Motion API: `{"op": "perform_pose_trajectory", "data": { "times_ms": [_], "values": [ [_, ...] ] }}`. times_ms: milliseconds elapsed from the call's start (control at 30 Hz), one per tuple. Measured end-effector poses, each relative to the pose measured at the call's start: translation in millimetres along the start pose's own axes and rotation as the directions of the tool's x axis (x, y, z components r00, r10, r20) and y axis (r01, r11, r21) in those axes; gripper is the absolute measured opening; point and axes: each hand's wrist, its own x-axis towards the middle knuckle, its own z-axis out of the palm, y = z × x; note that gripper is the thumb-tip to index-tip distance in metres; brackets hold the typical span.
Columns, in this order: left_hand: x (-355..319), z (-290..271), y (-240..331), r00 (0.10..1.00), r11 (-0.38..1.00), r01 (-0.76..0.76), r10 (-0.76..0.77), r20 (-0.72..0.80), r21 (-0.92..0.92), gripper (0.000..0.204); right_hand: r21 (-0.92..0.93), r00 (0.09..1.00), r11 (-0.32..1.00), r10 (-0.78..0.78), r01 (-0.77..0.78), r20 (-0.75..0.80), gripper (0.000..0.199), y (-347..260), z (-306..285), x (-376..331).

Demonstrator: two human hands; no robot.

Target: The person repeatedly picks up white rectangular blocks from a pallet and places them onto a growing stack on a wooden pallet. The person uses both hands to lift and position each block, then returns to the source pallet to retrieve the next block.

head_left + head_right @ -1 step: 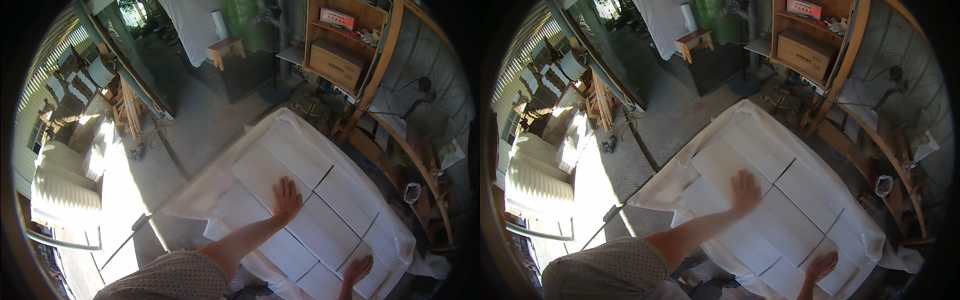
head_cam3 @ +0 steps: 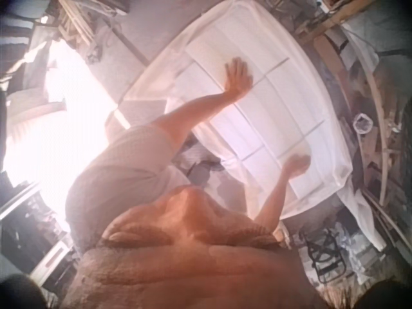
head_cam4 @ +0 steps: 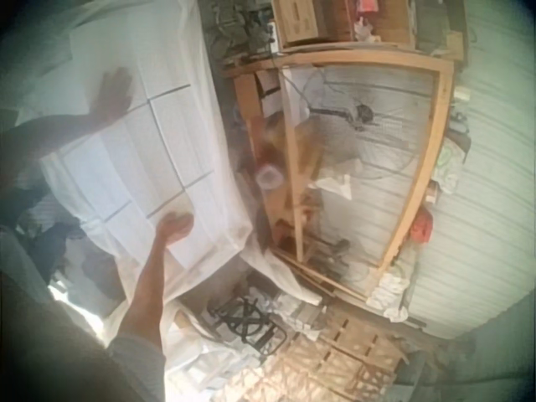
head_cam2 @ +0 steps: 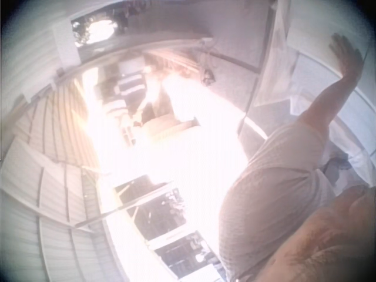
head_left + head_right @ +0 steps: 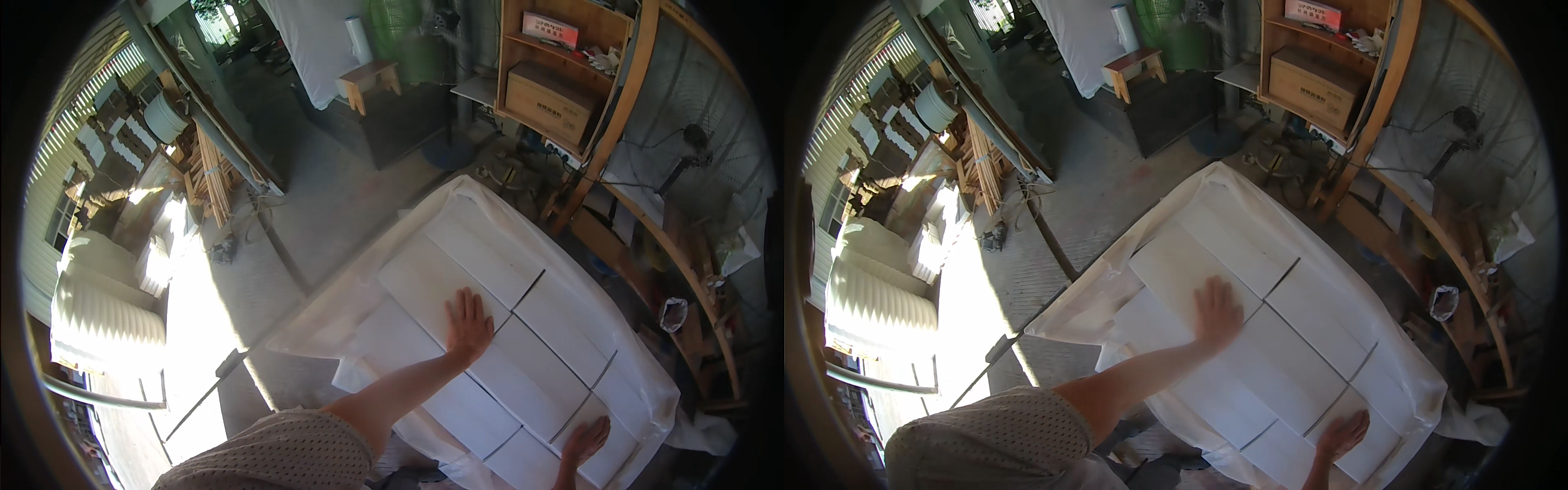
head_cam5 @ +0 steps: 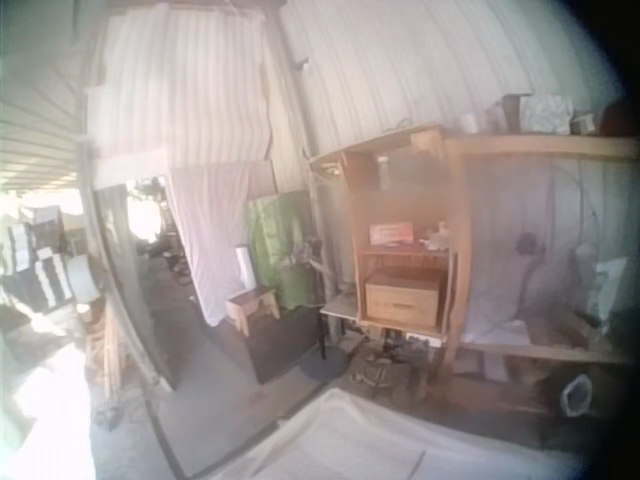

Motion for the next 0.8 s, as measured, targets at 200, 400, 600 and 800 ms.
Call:
{"op": "perform_pose_trajectory", "data": {
  "times_ms": [200, 400, 600, 800],
  "values": [
    [-0.9, -2.9, 1.3, 0.999, 1.000, 0.007, -0.007, 0.032, 0.002, 0.063, 0.016, 1.000, 1.000, 0.004, -0.004, 0.008, 0.053, -0.6, -1.2, -0.9],
    [0.4, -0.9, 2.3, 0.998, 1.000, 0.006, -0.008, 0.054, 0.029, 0.063, 0.024, 0.997, 0.998, 0.049, -0.051, 0.052, 0.053, 0.3, -0.1, 0.3],
    [0.4, 11.5, 1.9, 0.994, 1.000, -0.008, 0.007, -0.106, -0.014, 0.061, 0.047, 0.999, 0.998, 0.038, -0.040, 0.037, 0.052, 4.7, 3.9, -1.6],
    [0.0, 15.8, 2.5, 0.995, 0.999, -0.006, 0.011, -0.096, 0.048, 0.061, 0.050, 1.000, 0.999, 0.010, -0.010, -0.001, 0.053, 4.7, 4.4, -1.3]
  ]
}}
